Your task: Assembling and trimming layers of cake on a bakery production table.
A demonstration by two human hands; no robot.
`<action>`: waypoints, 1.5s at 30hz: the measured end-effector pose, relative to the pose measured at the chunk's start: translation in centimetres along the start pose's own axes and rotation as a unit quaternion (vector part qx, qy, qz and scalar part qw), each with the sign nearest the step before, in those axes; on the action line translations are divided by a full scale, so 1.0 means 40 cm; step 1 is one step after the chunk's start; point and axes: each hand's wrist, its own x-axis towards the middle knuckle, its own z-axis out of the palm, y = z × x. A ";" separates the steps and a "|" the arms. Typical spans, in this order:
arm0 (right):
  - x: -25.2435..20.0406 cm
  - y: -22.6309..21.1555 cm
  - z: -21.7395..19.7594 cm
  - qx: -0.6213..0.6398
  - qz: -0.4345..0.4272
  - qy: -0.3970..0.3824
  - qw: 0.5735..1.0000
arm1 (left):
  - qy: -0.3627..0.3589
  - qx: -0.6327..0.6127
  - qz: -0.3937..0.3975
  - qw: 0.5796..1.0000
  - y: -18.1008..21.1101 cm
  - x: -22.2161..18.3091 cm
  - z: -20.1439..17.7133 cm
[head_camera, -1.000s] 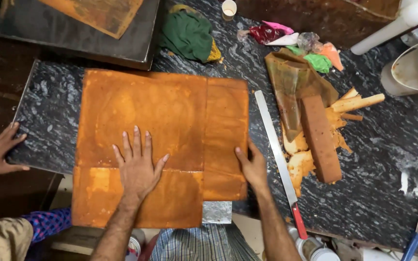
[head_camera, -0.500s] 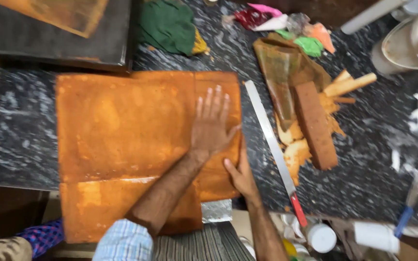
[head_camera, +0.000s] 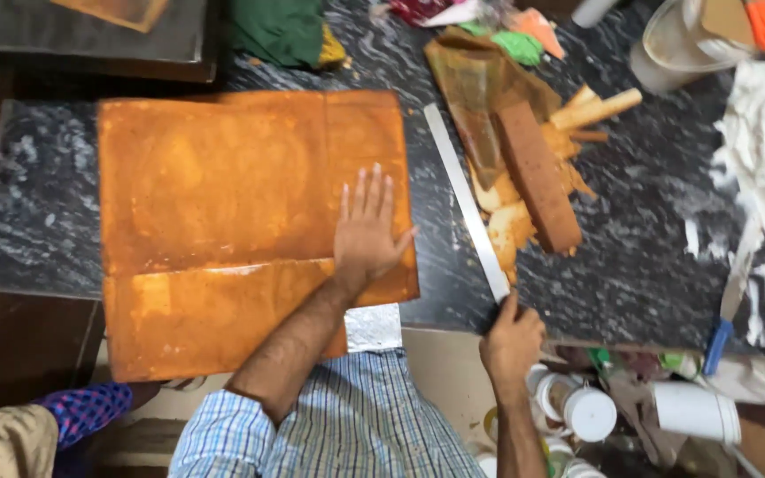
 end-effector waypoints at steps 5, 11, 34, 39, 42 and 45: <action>-0.025 0.005 -0.032 0.161 -0.040 -0.021 0.986 | -0.002 0.007 0.006 1.000 0.013 -0.006 0.005; -0.149 -0.057 0.033 0.370 0.061 -0.187 0.908 | -0.035 0.011 -0.003 0.999 0.038 -0.092 -0.045; -0.207 -0.368 -0.005 0.287 0.023 -0.110 0.951 | 0.012 -0.006 0.005 1.000 0.008 -0.142 -0.023; -0.204 -0.372 -0.019 0.281 0.023 -0.118 0.952 | 0.006 0.002 0.004 1.000 0.003 -0.141 -0.013; -0.196 -0.371 -0.026 0.274 0.028 -0.141 0.951 | 0.004 0.004 0.004 1.000 0.002 -0.139 -0.004; -0.195 -0.372 -0.021 0.273 0.028 -0.148 0.950 | -0.002 0.010 0.001 1.000 -0.001 -0.139 0.000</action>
